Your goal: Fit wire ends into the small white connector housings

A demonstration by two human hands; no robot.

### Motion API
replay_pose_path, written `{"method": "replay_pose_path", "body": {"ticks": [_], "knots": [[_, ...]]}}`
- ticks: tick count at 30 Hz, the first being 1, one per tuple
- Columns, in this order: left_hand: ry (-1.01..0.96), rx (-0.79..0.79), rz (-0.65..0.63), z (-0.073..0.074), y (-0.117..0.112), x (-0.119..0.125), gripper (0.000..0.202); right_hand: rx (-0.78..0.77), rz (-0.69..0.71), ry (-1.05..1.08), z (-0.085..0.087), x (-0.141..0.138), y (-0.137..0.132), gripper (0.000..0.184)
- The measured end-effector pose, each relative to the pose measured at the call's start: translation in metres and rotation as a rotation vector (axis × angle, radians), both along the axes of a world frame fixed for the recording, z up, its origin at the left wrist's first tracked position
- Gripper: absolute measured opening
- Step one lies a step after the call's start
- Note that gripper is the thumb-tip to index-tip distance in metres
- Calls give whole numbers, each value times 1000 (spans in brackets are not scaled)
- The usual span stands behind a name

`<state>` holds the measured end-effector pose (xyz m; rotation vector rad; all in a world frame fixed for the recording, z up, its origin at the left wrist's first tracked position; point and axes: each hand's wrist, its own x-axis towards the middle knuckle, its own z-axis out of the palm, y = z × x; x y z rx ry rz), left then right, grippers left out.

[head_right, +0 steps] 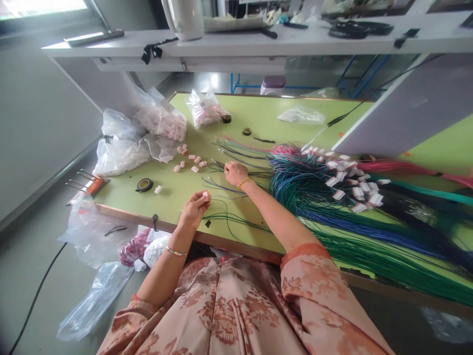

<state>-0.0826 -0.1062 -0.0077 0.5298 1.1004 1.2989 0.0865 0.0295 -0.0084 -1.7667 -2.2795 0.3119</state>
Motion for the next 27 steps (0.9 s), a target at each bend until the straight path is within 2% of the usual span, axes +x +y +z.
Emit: {"method": "replay_pose_path", "body": {"ticks": [5,10,16,22,27], "knots": [[-20,-9,-4,2,-1,0,34,71,99,-49,2,12,-3,26],[-27,-11,3,1,-1,2,32,92,59,16,14,14,-1,25],[-31,-8,9,2,-1,2,30,-101,115,287,26,4,21,9],[-57,-14,2,1,-1,1,32,-369,-58,614,41,7,37,7],[-47,-1,-5,0,0,3,30,-392,53,816,58,-15,32,9]]}}
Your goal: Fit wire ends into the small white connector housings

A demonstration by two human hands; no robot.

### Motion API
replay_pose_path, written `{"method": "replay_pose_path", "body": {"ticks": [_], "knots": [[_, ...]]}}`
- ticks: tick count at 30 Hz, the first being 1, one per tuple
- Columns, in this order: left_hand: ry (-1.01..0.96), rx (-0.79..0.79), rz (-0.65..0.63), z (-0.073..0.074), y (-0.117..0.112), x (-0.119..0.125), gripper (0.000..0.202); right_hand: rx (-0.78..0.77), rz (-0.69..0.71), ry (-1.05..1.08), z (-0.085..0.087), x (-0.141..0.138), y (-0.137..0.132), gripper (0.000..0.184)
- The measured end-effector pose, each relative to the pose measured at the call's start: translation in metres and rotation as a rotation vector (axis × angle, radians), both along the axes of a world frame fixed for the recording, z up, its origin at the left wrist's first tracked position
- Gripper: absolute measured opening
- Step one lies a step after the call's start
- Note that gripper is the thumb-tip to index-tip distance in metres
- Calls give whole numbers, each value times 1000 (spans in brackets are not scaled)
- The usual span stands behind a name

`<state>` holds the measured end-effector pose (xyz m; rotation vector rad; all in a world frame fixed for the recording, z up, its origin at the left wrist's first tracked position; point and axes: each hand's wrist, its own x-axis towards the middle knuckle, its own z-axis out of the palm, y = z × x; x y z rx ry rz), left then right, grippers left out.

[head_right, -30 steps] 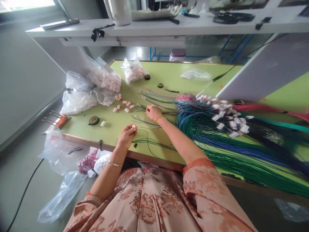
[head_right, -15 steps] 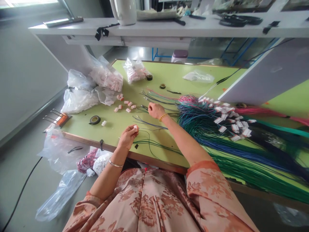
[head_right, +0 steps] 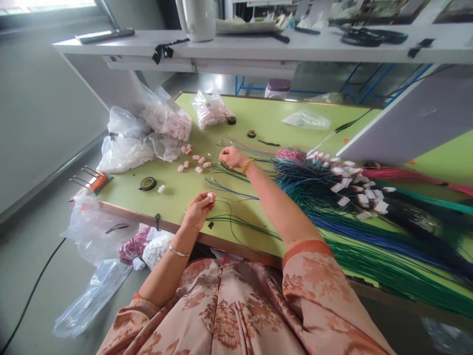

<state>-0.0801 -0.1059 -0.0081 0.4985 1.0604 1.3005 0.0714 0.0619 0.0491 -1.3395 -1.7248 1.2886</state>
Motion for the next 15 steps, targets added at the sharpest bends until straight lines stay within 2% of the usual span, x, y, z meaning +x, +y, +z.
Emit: {"method": "replay_pose_path", "body": {"ticks": [4,8,11,15], "knots": [[-27,34,24,3,0,2,29,120,52,105,12,-22,-15,5],[-134,82,40,11,0,2,27,250,113,151,19,-21,-44,15],[-205,112,24,16,1,2,24,240,140,154,15,-10,-71,20],[-230,142,-17,20,3,5,20,206,119,133,-4,2,-97,23]]}}
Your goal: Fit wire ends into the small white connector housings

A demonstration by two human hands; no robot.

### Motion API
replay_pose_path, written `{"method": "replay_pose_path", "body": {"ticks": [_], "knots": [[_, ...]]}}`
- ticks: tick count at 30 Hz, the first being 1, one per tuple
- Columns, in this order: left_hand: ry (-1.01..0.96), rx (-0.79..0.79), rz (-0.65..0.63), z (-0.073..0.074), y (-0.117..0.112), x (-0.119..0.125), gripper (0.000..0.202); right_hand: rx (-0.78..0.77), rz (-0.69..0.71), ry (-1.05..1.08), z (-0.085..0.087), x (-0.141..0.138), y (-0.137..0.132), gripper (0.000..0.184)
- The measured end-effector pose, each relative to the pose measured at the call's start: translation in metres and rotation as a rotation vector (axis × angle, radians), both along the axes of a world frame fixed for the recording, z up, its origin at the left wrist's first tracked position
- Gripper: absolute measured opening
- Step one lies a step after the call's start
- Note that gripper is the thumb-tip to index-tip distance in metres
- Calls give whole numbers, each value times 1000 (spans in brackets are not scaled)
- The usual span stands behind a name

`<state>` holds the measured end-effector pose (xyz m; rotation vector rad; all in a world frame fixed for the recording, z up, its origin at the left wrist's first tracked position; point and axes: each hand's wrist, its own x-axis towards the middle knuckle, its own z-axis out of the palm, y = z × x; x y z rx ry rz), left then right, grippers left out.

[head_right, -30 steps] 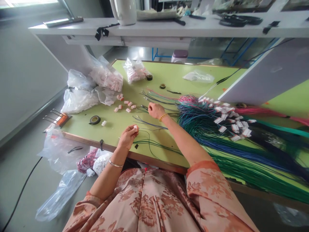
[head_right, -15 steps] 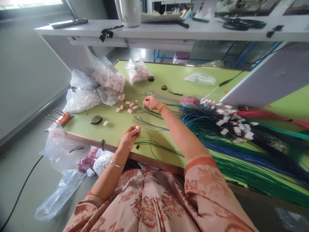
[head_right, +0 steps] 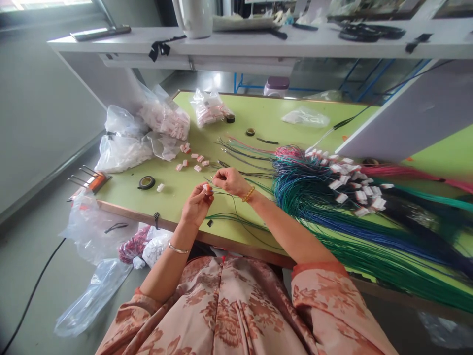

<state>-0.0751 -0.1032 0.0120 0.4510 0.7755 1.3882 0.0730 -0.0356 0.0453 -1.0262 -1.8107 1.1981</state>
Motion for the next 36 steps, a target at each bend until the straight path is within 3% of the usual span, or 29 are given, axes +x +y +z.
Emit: {"method": "replay_pose_path", "body": {"ticks": [6,23,30,36], "knots": [[-30,-18,-38,1,-1,6,18,65,-69,-35,-17,7,-21,25],[-2,-13,-52,2,-3,9,21,157,-99,-150,-26,13,-35,23],[151,53,-1,2,-6,13,29,63,-76,-90,-24,11,-36,25],[303,64,68,-2,-6,17,31,157,-70,-162,-26,9,-40,26]]}}
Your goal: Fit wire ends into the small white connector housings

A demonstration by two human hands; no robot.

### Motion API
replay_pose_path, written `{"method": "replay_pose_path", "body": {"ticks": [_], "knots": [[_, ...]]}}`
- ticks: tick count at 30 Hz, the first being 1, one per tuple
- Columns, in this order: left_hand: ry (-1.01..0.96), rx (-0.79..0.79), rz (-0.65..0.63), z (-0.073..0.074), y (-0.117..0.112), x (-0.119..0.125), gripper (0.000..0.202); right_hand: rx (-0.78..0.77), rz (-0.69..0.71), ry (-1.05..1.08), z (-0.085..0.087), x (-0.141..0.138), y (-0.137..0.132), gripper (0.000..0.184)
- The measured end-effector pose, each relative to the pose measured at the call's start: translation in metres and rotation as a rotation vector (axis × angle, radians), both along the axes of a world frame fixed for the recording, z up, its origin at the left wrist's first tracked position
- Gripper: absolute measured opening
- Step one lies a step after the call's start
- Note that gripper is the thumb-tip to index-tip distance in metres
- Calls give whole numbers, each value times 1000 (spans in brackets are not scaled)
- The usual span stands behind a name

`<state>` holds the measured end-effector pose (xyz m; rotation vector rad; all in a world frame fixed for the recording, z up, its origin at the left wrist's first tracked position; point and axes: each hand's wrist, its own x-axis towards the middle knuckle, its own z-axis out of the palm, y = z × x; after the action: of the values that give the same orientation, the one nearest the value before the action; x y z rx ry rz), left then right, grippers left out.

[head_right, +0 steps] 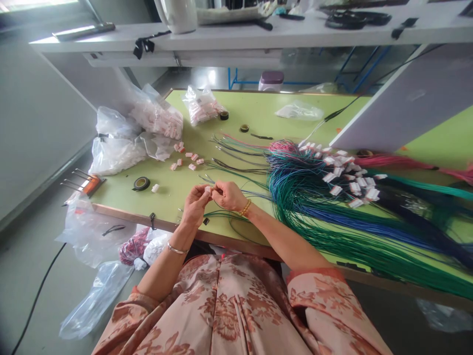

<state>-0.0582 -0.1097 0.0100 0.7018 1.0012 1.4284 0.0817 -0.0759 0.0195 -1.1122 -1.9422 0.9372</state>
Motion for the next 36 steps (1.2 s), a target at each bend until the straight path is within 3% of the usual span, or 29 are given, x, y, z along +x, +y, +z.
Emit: {"method": "replay_pose_path", "body": {"ticks": [5,13,17,19,21,24,30,36], "knots": [[-44,-25,-30,3,3,-6,30,89,53,-83,5,1,0,18],[2,-51,-19,-3,3,0,31,198,-32,-313,1,-5,-7,14],[-63,-90,-27,-2,14,-5,27,106,46,-217,8,10,28,21],[-87,-97,-18,-2,20,-9,26,100,-66,-183,11,20,58,23],[-97,-112,-27,-2,25,-11,26,86,-195,-280,10,26,88,20],[-104,-139,-37,-4,26,-13,29,22,-272,-540,0,27,119,13],[-96,-169,-60,-7,23,-16,29,-42,-216,-806,-18,21,134,19],[-109,-185,-63,-9,25,-19,31,85,-214,-844,-18,27,136,29]]}}
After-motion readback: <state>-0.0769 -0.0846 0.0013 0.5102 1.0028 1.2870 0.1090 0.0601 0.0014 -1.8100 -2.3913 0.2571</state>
